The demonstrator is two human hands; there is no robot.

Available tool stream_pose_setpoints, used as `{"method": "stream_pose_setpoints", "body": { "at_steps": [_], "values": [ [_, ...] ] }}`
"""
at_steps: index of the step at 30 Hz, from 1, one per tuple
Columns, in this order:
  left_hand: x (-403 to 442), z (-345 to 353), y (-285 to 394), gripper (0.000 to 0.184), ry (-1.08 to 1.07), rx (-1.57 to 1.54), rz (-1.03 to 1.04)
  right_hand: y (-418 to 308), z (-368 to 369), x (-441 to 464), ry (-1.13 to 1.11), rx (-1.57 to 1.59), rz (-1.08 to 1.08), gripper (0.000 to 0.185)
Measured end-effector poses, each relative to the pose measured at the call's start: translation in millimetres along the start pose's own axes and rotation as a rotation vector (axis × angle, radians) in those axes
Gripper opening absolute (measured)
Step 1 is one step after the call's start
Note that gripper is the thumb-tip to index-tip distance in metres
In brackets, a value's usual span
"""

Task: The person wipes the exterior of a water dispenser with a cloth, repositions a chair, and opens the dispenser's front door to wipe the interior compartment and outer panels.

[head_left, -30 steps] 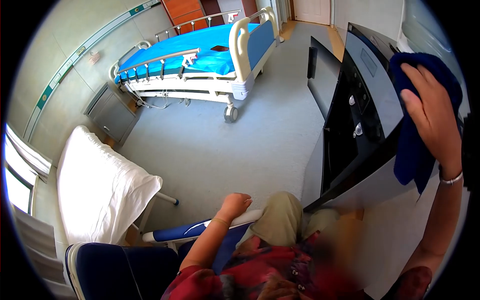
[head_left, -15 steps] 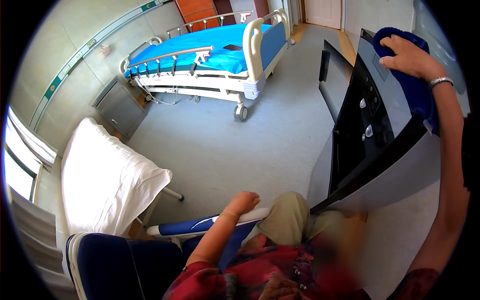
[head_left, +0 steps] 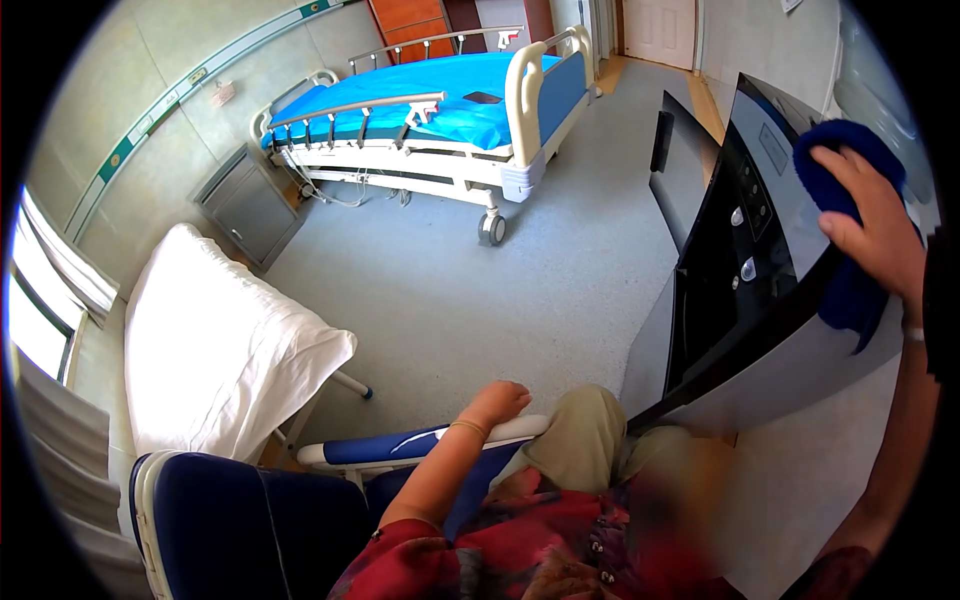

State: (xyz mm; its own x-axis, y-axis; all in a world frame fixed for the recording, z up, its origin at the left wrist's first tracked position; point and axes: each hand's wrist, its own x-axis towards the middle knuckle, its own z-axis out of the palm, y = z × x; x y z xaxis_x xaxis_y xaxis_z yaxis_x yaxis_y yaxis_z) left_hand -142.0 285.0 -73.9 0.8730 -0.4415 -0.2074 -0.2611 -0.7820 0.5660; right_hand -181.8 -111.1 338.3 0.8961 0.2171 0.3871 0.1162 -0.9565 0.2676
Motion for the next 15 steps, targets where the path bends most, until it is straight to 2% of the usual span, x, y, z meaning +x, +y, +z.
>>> {"method": "stream_pose_setpoints", "body": {
  "at_steps": [2,3,6,8,10,15],
  "values": [
    [-0.5,-0.8,1.7,0.027,-0.014,0.004,-0.011,-1.4,14.9,-15.2,0.185,-0.067,-0.037,0.06],
    [-1.0,-1.8,3.3,0.027,-0.014,0.005,-0.012,4.5,20.9,-20.3,0.273,-0.105,-0.138,0.057],
    [-2.0,-2.6,6.2,0.027,-0.013,0.033,-0.006,12.1,32.8,-40.5,0.366,-0.087,-0.119,0.053],
    [-0.8,-1.2,6.1,0.028,-0.004,0.037,0.027,26.8,38.3,-55.6,0.356,-0.111,-0.128,0.048],
    [0.4,0.5,5.7,0.028,0.002,0.059,0.037,45.4,47.9,-66.5,0.405,-0.311,-0.136,0.046],
    [-0.6,-1.0,12.4,0.028,-0.016,0.117,-0.003,44.6,37.4,-51.8,0.289,-0.354,-0.024,0.041]
  ]
}}
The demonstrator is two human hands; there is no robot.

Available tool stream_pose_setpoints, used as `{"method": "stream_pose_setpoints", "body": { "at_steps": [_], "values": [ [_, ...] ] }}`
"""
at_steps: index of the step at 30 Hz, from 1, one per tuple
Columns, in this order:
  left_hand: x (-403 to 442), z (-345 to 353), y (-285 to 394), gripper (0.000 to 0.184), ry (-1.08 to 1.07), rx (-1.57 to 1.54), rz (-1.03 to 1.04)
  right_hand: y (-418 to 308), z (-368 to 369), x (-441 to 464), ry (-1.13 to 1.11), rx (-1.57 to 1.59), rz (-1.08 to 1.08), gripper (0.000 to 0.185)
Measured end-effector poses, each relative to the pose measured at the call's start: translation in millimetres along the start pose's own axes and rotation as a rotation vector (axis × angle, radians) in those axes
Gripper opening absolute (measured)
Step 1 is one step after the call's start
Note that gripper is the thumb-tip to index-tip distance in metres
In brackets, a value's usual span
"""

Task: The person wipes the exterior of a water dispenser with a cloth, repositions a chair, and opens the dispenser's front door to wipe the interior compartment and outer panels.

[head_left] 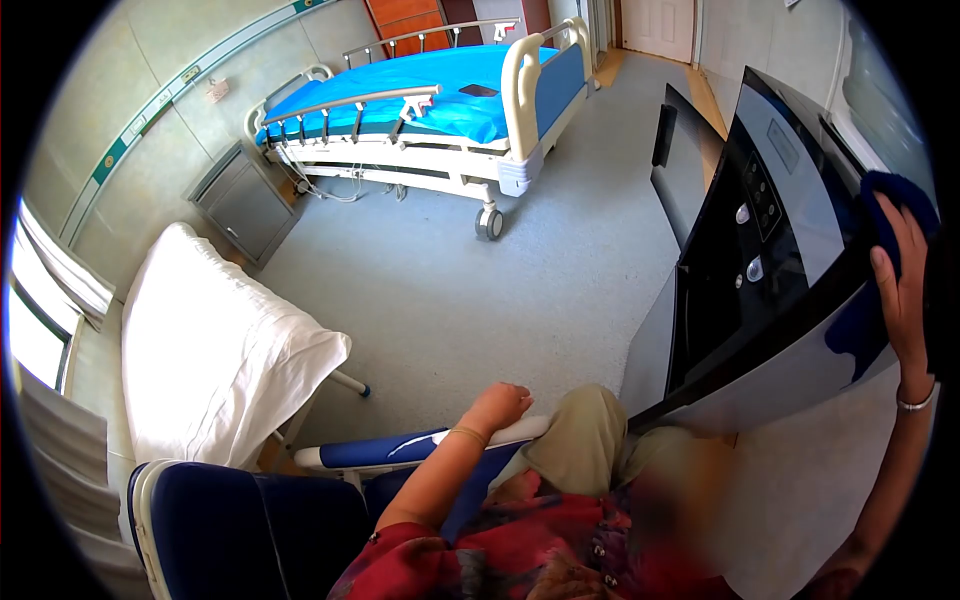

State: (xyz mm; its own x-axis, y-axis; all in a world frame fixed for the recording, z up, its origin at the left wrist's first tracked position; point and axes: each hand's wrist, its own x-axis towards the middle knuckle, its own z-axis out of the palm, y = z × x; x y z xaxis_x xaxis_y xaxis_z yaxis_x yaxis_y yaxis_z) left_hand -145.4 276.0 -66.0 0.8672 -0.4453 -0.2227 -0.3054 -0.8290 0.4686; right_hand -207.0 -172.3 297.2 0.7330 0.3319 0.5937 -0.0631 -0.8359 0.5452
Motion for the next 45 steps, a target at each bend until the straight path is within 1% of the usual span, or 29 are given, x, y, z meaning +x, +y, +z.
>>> {"method": "stream_pose_setpoints", "body": {
  "at_steps": [2,3,5,6,11,13,15,17,18,19,20,21,22,23,24,25,26,27,29,31,32,33,34,35,36,39,42,43,45],
  "values": [
    [-1.5,-1.8,3.3,0.029,-0.003,0.013,-0.011,-16.0,-8.8,13.6,-0.066,-0.107,0.103,0.043],
    [-1.7,-1.3,2.8,0.029,-0.003,0.013,-0.012,-17.6,-7.6,18.4,-0.067,-0.106,0.102,0.043],
    [-1.7,-0.7,1.6,0.029,0.004,0.022,0.005,-20.0,-4.7,28.4,-0.042,0.009,0.037,0.044],
    [-1.5,-0.8,1.6,0.029,0.005,0.022,0.002,-27.6,-9.3,35.0,-0.029,0.063,0.057,0.044],
    [-2.3,-3.0,4.4,0.03,-0.012,0.027,-0.015,-50.0,-15.4,56.7,-0.023,0.095,0.132,0.044],
    [-1.5,-1.4,2.3,0.03,-0.019,0.023,-0.022,-51.8,-22.8,70.9,-0.154,0.119,0.097,0.047],
    [-1.5,-1.0,0.8,0.03,-0.025,0.021,-0.028,-50.9,-22.1,83.1,-0.193,0.15,0.096,0.054],
    [-0.8,-3.6,1.3,0.03,-0.057,0.024,-0.032,-56.8,-26.3,99.3,-0.308,0.297,0.133,0.045],
    [-0.5,-1.3,-2.6,0.03,-0.058,0.03,-0.019,-45.8,-13.7,102.9,-0.264,0.322,-0.085,0.035],
    [0.2,4.3,-10.4,0.03,-0.052,-0.03,-0.022,-32.6,3.4,110.3,-0.247,0.363,-0.23,0.03],
    [2.2,7.6,-14.2,0.03,-0.056,-0.09,-0.012,-46.9,-15.9,122.1,-0.432,0.497,0.004,0.029],
    [-4.7,-4.9,-3.1,0.032,-0.041,-0.112,-0.017,-47.5,-4.6,120.3,-0.328,0.432,0.016,0.032],
    [-1.0,6.1,-16.1,0.033,-0.03,-0.123,0.0,-34.5,1.8,127.8,-0.338,0.474,-0.202,0.043],
    [0.4,6.3,-19.4,0.031,-0.054,-0.165,-0.028,-40.4,-11.4,126.6,-0.395,0.536,-0.039,0.052],
    [-1.3,2.4,-18.2,0.032,-0.038,-0.176,0.018,-43.2,-13.3,125.4,-0.356,0.573,-0.039,0.051],
    [-2.7,-1.7,-13.4,0.031,-0.031,-0.199,0.0,-43.5,-17.0,124.4,-0.365,0.565,-0.095,0.046],
    [-4.0,-6.4,-7.9,0.031,-0.05,-0.234,-0.062,-45.7,-25.5,120.9,-0.386,0.613,-0.099,0.043],
    [-3.4,-5.1,-9.5,0.031,-0.052,-0.265,-0.082,-46.1,-26.5,115.0,-0.334,0.643,-0.103,0.04],
    [-2.4,-2.7,-13.3,0.031,-0.05,-0.286,-0.095,-46.8,-32.2,100.4,-0.236,0.629,-0.119,0.043],
    [0.1,-2.2,-16.9,0.031,-0.053,-0.27,-0.059,-47.8,-27.6,78.3,0.015,0.552,-0.113,0.037],
    [1.2,-0.8,-19.8,0.032,-0.063,-0.294,-0.085,-47.7,-26.9,70.7,0.108,0.514,-0.108,0.032],
    [1.8,0.7,-21.2,0.033,-0.071,-0.32,-0.116,-48.5,-22.2,64.3,0.257,0.494,-0.088,0.031],
    [1.6,0.1,-20.4,0.033,-0.076,-0.316,-0.102,-49.7,-24.5,57.3,0.277,0.431,-0.073,0.03],
    [1.1,-1.5,-19.3,0.033,-0.085,-0.326,-0.144,-50.7,-26.3,50.3,0.298,0.369,-0.058,0.03],
    [0.6,-2.8,-17.2,0.033,-0.093,-0.336,-0.189,-51.1,-18.6,44.0,0.459,0.346,-0.081,0.032],
    [-1.6,-5.4,-11.8,0.032,-0.08,-0.344,-0.228,-40.9,-12.3,33.0,0.615,0.302,-0.112,0.032],
    [-1.0,-6.2,-13.2,0.031,-0.086,-0.309,-0.237,-16.8,-5.6,14.9,0.597,0.249,-0.063,0.032],
    [0.3,-3.3,-17.9,0.031,-0.086,-0.309,-0.229,-9.2,-8.5,4.7,0.521,0.234,0.003,0.029],
    [4.2,3.3,-27.4,0.031,-0.097,-0.297,-0.23,9.6,-3.2,-12.9,0.517,0.166,0.078,0.026]
  ]
}}
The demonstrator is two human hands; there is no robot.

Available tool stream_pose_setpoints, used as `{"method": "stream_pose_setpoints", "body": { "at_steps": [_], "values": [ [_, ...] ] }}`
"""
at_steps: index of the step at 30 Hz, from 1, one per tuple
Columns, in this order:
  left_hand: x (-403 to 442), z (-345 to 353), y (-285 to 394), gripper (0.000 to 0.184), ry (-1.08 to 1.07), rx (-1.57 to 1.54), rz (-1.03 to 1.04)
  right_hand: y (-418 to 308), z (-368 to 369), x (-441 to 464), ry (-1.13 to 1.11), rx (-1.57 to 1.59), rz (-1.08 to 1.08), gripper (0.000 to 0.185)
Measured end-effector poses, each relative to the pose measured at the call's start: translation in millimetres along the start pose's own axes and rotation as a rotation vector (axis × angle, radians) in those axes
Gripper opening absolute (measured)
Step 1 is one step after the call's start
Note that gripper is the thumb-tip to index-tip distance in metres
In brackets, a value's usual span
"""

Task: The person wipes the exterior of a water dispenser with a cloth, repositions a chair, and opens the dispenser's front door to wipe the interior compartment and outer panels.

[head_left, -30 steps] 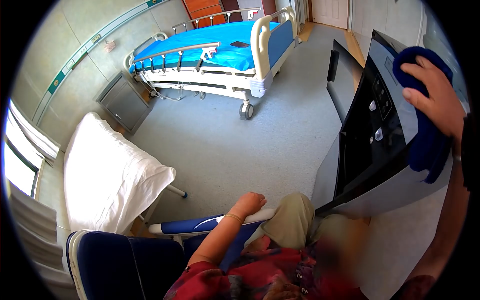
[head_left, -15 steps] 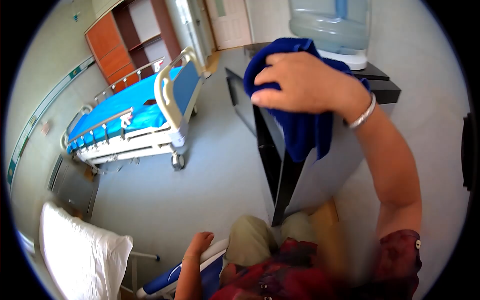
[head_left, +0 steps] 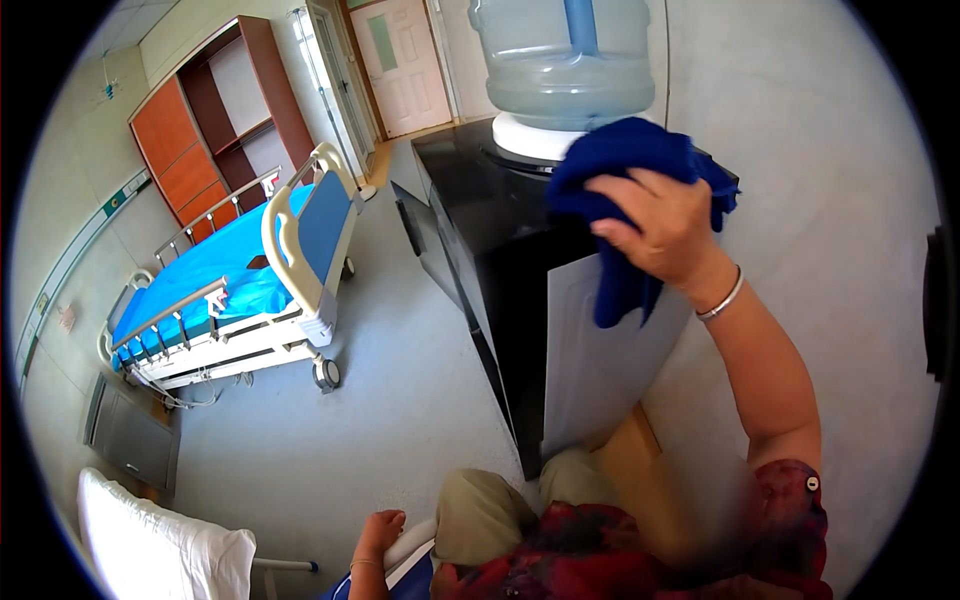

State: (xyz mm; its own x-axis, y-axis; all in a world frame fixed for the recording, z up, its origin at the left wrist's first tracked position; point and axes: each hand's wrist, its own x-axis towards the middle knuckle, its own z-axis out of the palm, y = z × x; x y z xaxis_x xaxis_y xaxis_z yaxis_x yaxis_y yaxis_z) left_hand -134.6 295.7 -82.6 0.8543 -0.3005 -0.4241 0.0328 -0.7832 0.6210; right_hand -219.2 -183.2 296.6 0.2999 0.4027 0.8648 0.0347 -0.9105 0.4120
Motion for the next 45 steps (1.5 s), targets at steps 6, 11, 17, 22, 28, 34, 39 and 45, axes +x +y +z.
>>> {"method": "stream_pose_setpoints", "body": {
  "at_steps": [6,11,17,22,28,34,39,45],
  "values": [
    [-5.2,-1.7,12.3,0.03,-0.025,-0.007,0.001,61.2,-8.1,-37.3,0.023,-0.008,0.184,0.021],
    [-1.8,1.0,4.9,0.03,-0.006,0.014,0.051,74.4,-8.3,-55.6,0.034,-0.054,0.505,0.025],
    [12.0,7.8,-16.7,0.029,0.019,0.085,0.154,52.3,38.7,-115.6,0.403,-0.161,0.955,0.04],
    [4.4,3.8,-2.6,0.03,0.021,0.133,0.167,-21.2,62.0,-141.3,0.242,-0.324,0.86,0.048],
    [-1.6,-1.9,7.2,0.03,0.014,0.098,0.07,-130.0,56.5,-114.6,-0.855,0.296,0.999,0.031],
    [-5.4,-3.0,15.8,0.031,0.007,0.045,-0.011,-127.7,77.4,-91.8,-0.173,1.519,0.765,0.028],
    [-6.5,-2.9,19.8,0.032,-0.01,-0.013,-0.059,-84.1,37.0,-59.1,-0.146,0.452,0.287,0.037],
    [0.0,0.2,4.2,0.031,-0.069,0.055,-0.034,-39.5,49.5,-104.8,0.127,0.059,0.749,0.052]
  ]
}}
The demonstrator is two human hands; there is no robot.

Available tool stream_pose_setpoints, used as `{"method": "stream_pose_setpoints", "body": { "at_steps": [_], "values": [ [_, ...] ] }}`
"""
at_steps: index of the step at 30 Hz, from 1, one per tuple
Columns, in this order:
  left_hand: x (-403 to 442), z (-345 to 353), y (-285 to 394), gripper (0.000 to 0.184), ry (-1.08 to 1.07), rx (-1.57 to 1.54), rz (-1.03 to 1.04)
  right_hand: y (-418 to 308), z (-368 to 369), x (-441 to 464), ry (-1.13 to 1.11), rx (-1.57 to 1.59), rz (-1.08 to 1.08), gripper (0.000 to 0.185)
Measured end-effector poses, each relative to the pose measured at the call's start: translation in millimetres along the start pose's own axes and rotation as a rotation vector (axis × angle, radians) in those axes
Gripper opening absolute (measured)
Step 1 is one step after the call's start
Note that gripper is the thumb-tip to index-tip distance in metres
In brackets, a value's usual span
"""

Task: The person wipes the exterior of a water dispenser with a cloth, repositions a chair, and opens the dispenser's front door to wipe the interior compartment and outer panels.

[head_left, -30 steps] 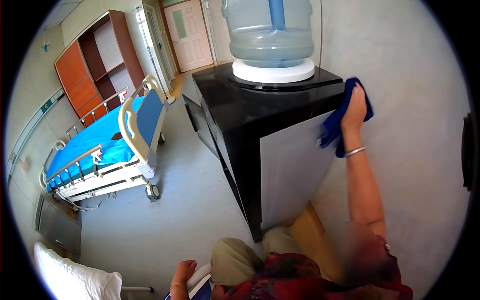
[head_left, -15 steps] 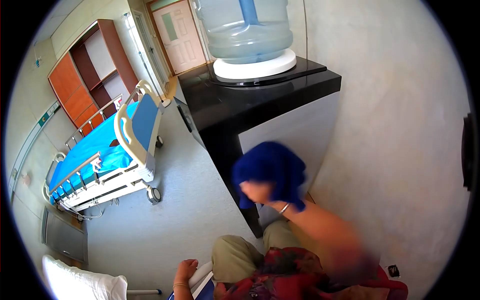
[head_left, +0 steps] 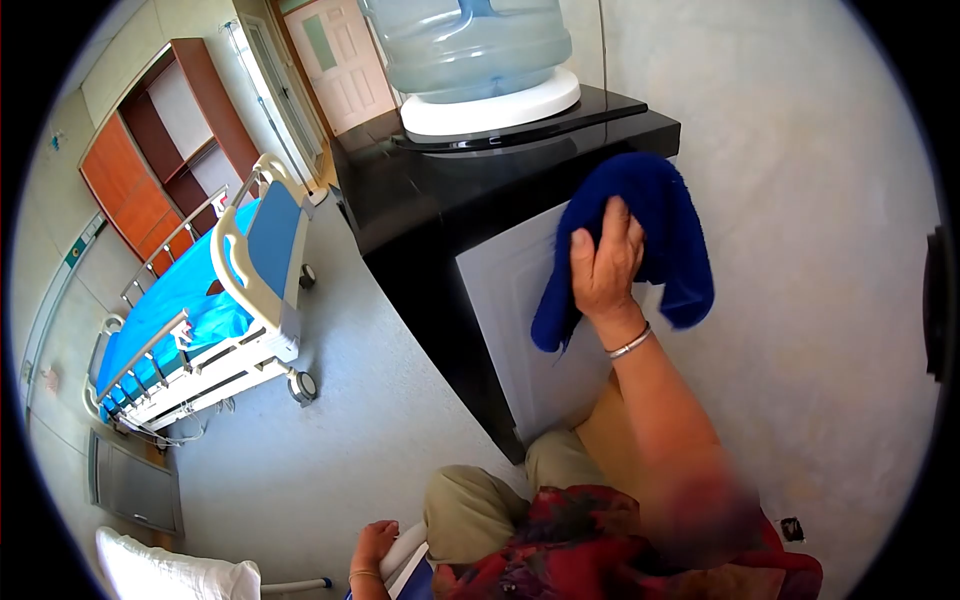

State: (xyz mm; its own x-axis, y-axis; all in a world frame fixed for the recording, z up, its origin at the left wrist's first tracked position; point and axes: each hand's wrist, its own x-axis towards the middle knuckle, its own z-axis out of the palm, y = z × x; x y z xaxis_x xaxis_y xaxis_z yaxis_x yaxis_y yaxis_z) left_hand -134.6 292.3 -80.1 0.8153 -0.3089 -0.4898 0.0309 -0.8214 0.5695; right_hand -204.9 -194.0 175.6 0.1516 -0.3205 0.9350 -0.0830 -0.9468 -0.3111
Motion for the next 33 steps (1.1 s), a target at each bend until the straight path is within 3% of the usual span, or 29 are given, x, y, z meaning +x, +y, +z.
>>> {"method": "stream_pose_setpoints", "body": {
  "at_steps": [6,14,19,21,26,27,29,30,33],
  "values": [
    [-4.7,0.6,7.1,0.031,0.032,0.004,0.032,27.2,13.9,-26.3,0.152,-0.105,0.226,0.055],
    [-2.4,-2.9,9.5,0.031,0.055,0.035,0.065,52.8,16.5,-62.9,0.194,-0.094,0.486,0.055],
    [1.3,-0.6,4.3,0.031,0.079,0.097,0.112,73.8,37.9,-128.7,0.25,-0.178,0.637,0.051],
    [-2.6,-2.3,8.9,0.03,0.107,0.117,0.142,60.3,42.4,-156.6,0.19,-0.188,0.776,0.051],
    [2.4,-1.9,4.5,0.029,0.105,0.143,0.2,-12.3,58.8,-200.4,0.061,-0.182,0.785,0.051],
    [3.1,-1.4,4.9,0.029,0.11,0.153,0.213,-41.1,45.9,-188.5,-0.039,-0.05,0.846,0.054],
    [0.1,-2.2,8.5,0.028,0.109,0.156,0.207,-68.8,46.1,-194.6,-0.121,-0.038,0.753,0.054],
    [-2.0,-3.8,11.4,0.028,0.114,0.154,0.2,-84.4,36.1,-188.9,-0.325,0.065,0.845,0.053],
    [-10.0,-7.3,20.7,0.027,0.109,0.106,0.156,-102.8,20.4,-175.4,-0.557,0.188,0.612,0.031]
  ]
}}
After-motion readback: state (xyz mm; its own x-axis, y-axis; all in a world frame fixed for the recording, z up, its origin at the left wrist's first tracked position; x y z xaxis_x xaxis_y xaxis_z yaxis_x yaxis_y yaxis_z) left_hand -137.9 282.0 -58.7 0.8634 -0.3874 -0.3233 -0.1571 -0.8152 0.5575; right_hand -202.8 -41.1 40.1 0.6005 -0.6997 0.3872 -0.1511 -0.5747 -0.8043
